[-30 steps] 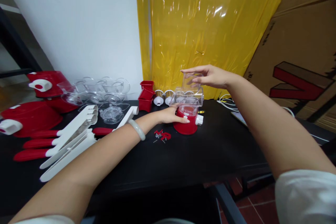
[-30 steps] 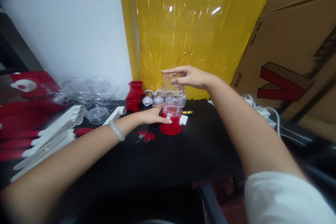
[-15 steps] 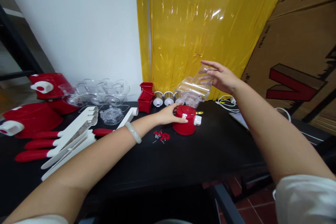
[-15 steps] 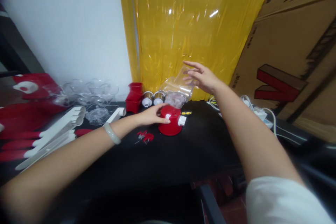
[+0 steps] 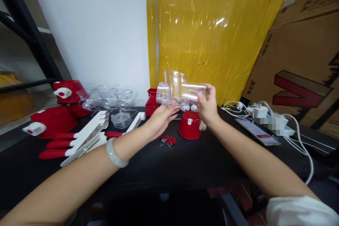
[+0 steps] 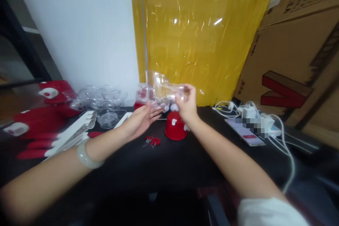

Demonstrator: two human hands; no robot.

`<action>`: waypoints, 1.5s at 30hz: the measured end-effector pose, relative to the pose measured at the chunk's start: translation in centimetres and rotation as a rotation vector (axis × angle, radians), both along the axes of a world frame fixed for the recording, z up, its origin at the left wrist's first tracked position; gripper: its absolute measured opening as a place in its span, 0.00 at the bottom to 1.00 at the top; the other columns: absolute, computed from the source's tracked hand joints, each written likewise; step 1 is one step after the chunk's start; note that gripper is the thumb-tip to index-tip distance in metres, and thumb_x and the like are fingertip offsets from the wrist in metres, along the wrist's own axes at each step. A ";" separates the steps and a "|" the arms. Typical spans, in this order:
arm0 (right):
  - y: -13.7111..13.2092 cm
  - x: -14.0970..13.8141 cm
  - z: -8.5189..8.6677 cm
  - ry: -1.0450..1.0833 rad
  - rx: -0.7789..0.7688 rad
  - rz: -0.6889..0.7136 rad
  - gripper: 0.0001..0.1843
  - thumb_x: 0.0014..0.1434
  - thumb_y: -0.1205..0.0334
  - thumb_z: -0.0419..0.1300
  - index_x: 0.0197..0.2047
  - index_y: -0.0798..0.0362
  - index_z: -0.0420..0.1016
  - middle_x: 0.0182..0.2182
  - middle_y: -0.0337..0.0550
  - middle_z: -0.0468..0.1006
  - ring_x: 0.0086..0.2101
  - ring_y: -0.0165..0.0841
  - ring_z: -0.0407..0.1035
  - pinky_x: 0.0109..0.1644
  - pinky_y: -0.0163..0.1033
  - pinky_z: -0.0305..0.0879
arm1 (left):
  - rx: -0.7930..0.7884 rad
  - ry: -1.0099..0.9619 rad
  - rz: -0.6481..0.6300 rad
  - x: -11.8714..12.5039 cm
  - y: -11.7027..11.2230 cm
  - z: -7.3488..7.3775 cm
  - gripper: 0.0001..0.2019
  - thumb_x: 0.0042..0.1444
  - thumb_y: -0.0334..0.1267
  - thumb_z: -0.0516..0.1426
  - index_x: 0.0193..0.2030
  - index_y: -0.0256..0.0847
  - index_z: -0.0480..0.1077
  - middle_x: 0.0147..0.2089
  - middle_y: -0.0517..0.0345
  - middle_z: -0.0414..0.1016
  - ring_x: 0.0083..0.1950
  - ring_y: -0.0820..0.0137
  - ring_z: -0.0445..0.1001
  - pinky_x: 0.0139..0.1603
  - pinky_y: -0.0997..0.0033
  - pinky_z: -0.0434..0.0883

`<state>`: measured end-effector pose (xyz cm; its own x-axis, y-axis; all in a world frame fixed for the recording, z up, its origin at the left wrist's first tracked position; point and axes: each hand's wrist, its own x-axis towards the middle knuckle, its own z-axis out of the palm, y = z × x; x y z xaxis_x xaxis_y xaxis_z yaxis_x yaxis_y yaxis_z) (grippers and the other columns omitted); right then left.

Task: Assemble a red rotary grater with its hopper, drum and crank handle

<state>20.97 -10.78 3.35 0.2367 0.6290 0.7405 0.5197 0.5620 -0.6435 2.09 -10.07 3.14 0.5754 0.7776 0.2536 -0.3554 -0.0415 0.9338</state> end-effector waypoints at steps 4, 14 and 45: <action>-0.2 -2.2 -2.7 -0.088 0.009 0.183 0.30 0.56 0.46 0.60 0.58 0.41 0.55 0.57 0.50 0.66 0.56 0.41 0.68 0.57 0.48 0.71 | -0.112 -0.096 0.190 -1.8 0.8 0.5 0.24 0.52 0.55 0.63 0.50 0.41 0.70 0.59 0.47 0.73 0.63 0.59 0.69 0.64 0.55 0.65; -4.0 3.5 -1.0 -0.609 -0.091 0.042 0.07 0.60 0.53 0.60 0.40 0.39 0.77 0.39 0.45 0.79 0.44 0.44 0.73 0.50 0.54 0.71 | 0.386 0.141 0.736 -6.3 4.4 -1.9 0.34 0.37 0.44 0.72 0.51 0.41 0.64 0.51 0.49 0.75 0.54 0.58 0.75 0.59 0.55 0.69; -3.8 0.5 1.0 -0.137 0.018 0.146 0.13 0.52 0.59 0.69 0.42 0.51 0.80 0.32 0.42 0.82 0.33 0.32 0.75 0.40 0.40 0.72 | 0.563 0.525 0.870 -6.0 6.3 -6.0 0.38 0.36 0.53 0.70 0.51 0.39 0.62 0.50 0.46 0.70 0.54 0.55 0.72 0.55 0.51 0.69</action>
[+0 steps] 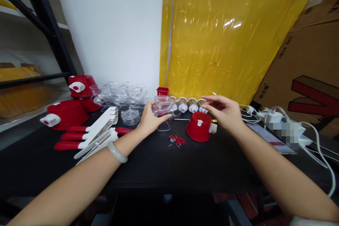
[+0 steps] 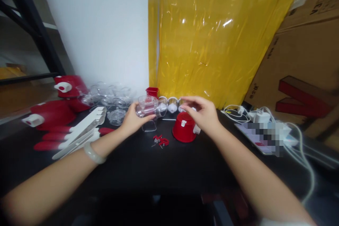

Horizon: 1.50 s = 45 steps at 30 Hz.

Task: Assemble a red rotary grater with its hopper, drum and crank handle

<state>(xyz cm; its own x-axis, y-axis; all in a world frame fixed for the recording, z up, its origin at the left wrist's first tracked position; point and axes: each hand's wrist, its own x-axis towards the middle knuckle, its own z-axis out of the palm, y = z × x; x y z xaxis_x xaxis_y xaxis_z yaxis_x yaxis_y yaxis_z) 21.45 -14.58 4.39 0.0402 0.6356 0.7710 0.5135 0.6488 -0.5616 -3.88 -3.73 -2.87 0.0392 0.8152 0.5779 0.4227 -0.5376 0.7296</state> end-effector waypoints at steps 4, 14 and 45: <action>1.8 -2.7 1.0 0.022 0.008 0.092 0.06 0.52 0.59 0.68 0.34 0.50 0.83 0.33 0.42 0.83 0.34 0.32 0.76 0.42 0.41 0.73 | 0.001 -0.016 0.004 0.4 0.0 -0.3 0.38 0.36 0.52 0.70 0.51 0.40 0.60 0.50 0.48 0.69 0.54 0.55 0.72 0.55 0.51 0.69; 6.6 -7.8 1.1 0.126 -0.161 0.377 0.12 0.45 0.54 0.72 0.29 0.53 0.81 0.29 0.42 0.81 0.31 0.31 0.75 0.40 0.40 0.71 | 0.360 -0.005 0.098 -0.1 -1.2 0.5 0.50 0.38 0.52 0.71 0.65 0.41 0.51 0.62 0.40 0.55 0.63 0.52 0.62 0.60 0.47 0.65; 8.3 4.7 4.0 -0.406 -0.394 -0.186 0.18 0.58 0.47 0.61 0.30 0.54 0.77 0.28 0.46 0.80 0.29 0.32 0.73 0.35 0.38 0.68 | 0.853 0.241 -0.041 -2.1 -3.6 3.9 0.08 0.53 0.29 0.64 0.37 0.46 0.77 0.40 0.59 0.82 0.46 0.65 0.76 0.50 0.56 0.72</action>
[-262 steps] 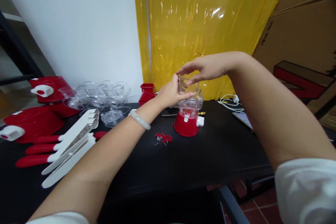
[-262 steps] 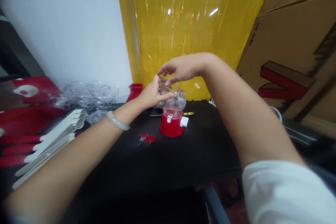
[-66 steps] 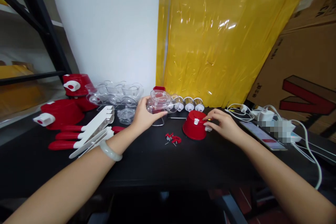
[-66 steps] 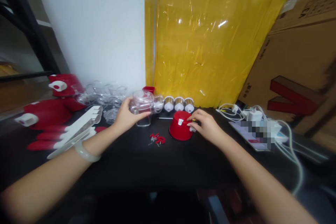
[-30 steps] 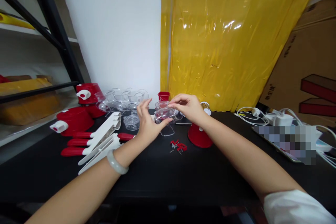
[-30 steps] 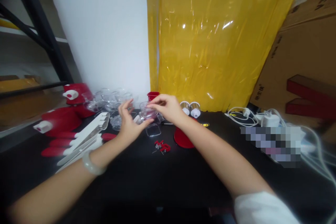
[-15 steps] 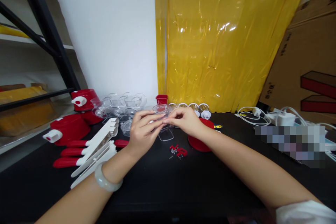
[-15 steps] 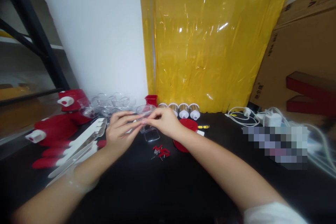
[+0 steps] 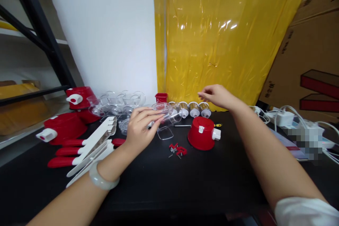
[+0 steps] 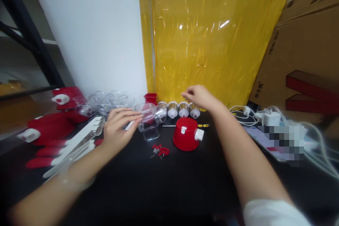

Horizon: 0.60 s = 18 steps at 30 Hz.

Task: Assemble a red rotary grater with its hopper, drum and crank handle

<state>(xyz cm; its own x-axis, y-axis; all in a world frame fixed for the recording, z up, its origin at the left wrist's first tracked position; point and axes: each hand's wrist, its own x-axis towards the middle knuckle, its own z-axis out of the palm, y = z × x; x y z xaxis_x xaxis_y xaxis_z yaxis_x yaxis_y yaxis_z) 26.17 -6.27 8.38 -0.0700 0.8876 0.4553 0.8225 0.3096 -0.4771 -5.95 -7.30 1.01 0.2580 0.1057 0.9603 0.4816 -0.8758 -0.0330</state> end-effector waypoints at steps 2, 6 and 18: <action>1.2 3.8 -1.0 -0.184 -0.199 -0.127 0.14 0.52 0.51 0.66 0.26 0.54 0.76 0.25 0.44 0.78 0.28 0.33 0.71 0.33 0.38 0.66 | -0.029 0.010 0.005 0.1 0.1 -0.1 0.06 0.54 0.29 0.63 0.36 0.46 0.76 0.39 0.59 0.82 0.45 0.65 0.75 0.50 0.57 0.70; 2.6 8.8 -4.6 -0.100 -0.849 -0.168 0.23 0.37 0.53 0.75 0.35 0.52 0.76 0.27 0.40 0.77 0.27 0.30 0.70 0.31 0.36 0.67 | -0.068 0.014 0.040 0.1 0.3 -0.2 0.03 0.57 0.31 0.60 0.36 0.43 0.74 0.35 0.58 0.79 0.41 0.66 0.74 0.48 0.58 0.68; 3.7 10.6 -9.8 0.110 -1.141 -0.131 0.34 0.25 0.58 0.78 0.35 0.49 0.66 0.22 0.30 0.71 0.20 0.23 0.67 0.24 0.28 0.63 | -0.107 0.029 0.036 0.0 0.9 -0.4 0.02 0.56 0.33 0.60 0.35 0.44 0.74 0.34 0.58 0.77 0.40 0.66 0.74 0.47 0.59 0.67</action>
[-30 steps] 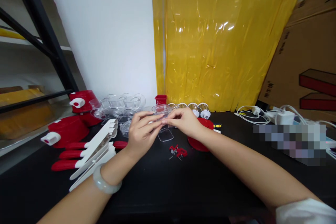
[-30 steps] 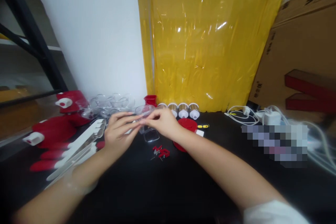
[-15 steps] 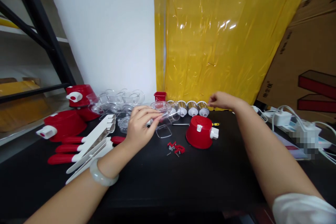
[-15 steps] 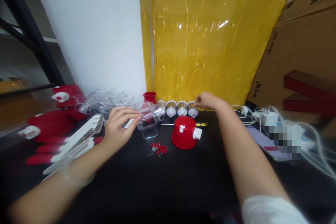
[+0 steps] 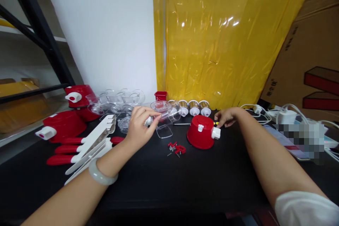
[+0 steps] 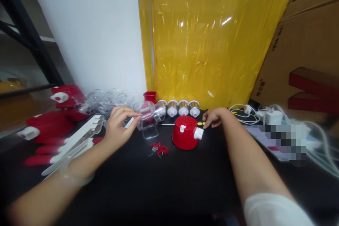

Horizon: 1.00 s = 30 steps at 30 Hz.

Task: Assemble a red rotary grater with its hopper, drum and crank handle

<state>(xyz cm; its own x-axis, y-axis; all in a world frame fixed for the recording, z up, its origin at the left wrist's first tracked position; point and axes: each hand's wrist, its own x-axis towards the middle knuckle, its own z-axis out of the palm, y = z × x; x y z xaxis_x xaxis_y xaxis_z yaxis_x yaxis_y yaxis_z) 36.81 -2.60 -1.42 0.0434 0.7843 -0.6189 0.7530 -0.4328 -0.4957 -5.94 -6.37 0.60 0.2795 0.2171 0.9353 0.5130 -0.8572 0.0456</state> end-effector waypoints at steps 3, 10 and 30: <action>-0.5 0.0 0.2 0.074 0.014 0.019 0.30 0.31 0.55 0.77 0.34 0.50 0.67 0.22 0.29 0.71 0.19 0.20 0.64 0.23 0.26 0.62 | -0.002 0.004 0.010 0.0 0.0 0.1 0.02 0.56 0.33 0.61 0.35 0.44 0.74 0.34 0.58 0.77 0.39 0.66 0.74 0.47 0.59 0.67; -2.1 0.7 2.1 0.468 0.267 -0.076 0.22 0.44 0.52 0.73 0.37 0.53 0.72 0.37 0.47 0.82 0.36 0.32 0.78 0.45 0.36 0.75 | 0.035 0.000 -0.011 -0.1 0.2 0.0 0.03 0.55 0.31 0.62 0.36 0.44 0.74 0.35 0.59 0.77 0.39 0.67 0.73 0.46 0.60 0.67; -3.0 -1.8 9.6 1.130 1.418 -0.767 0.14 0.68 0.58 0.47 0.31 0.51 0.62 0.15 0.29 0.67 0.13 0.22 0.64 0.16 0.27 0.60 | -0.137 -0.023 -0.159 0.5 -0.7 -0.6 0.03 0.56 0.32 0.62 0.34 0.40 0.78 0.32 0.57 0.80 0.28 0.76 0.74 0.26 0.77 0.69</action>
